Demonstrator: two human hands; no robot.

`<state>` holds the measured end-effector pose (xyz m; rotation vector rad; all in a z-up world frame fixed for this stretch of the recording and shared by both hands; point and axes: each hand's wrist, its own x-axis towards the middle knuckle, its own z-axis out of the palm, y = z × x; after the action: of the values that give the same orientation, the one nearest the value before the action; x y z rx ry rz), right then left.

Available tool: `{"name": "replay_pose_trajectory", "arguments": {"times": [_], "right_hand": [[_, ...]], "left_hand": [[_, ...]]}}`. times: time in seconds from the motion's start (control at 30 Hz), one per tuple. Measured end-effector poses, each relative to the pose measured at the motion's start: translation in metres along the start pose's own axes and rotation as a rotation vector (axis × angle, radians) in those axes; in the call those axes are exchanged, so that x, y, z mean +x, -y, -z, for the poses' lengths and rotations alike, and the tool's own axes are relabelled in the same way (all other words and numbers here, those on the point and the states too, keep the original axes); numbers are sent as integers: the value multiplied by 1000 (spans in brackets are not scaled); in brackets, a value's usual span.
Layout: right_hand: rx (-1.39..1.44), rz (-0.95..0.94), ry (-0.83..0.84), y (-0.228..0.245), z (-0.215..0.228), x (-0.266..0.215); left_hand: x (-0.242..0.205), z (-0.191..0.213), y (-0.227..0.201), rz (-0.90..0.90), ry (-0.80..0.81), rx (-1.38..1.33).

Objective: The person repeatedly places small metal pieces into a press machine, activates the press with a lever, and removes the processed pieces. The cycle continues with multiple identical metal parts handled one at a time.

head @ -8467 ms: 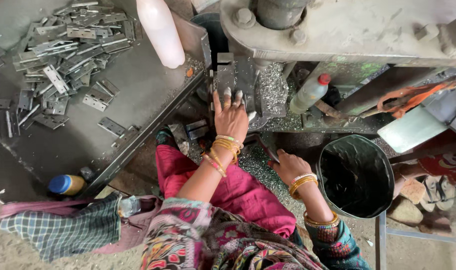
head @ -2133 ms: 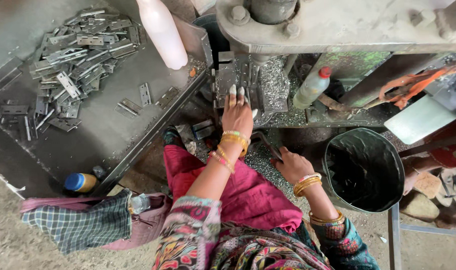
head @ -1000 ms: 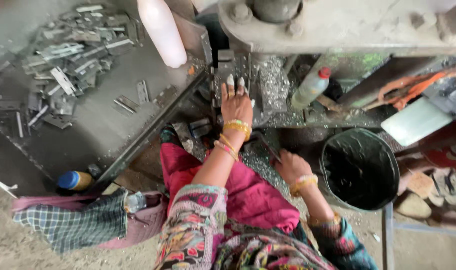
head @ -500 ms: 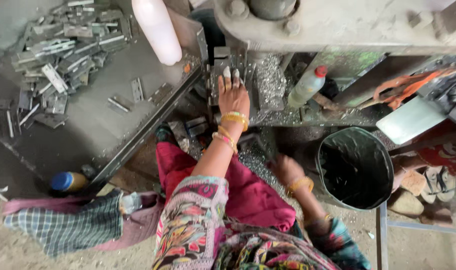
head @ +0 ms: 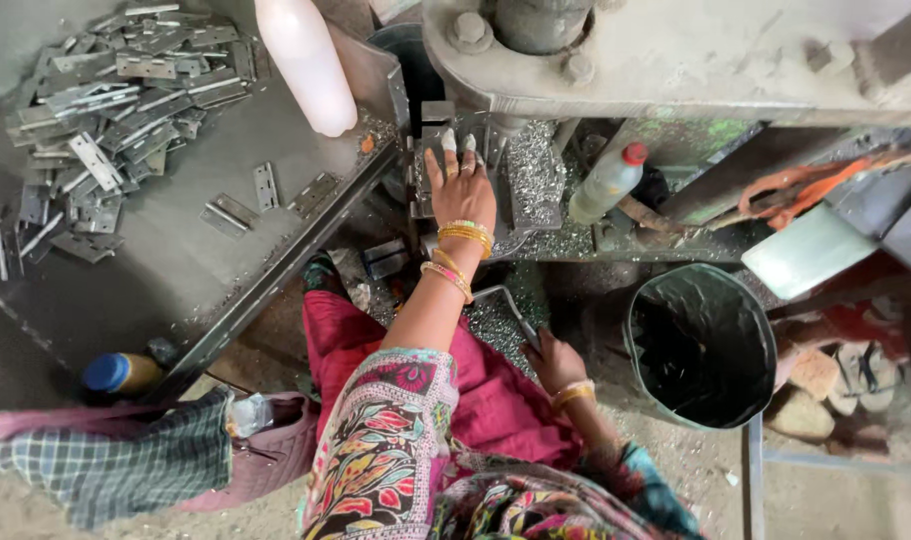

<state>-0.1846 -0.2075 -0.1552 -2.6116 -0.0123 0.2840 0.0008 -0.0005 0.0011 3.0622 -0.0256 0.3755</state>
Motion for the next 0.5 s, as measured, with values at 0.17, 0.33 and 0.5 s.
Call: {"name": "replay_pose_trajectory", "arguments": {"times": [0.17, 0.33, 0.5], "right_hand": [[-133, -3, -16, 31, 28, -18], [33, 132, -341, 100, 120, -16], [34, 135, -329, 138, 151, -23]], "left_hand": [[-16, 3, 7, -20, -2, -6], [-83, 9, 28, -220, -176, -221], [-98, 19, 36, -308, -310, -372]]}}
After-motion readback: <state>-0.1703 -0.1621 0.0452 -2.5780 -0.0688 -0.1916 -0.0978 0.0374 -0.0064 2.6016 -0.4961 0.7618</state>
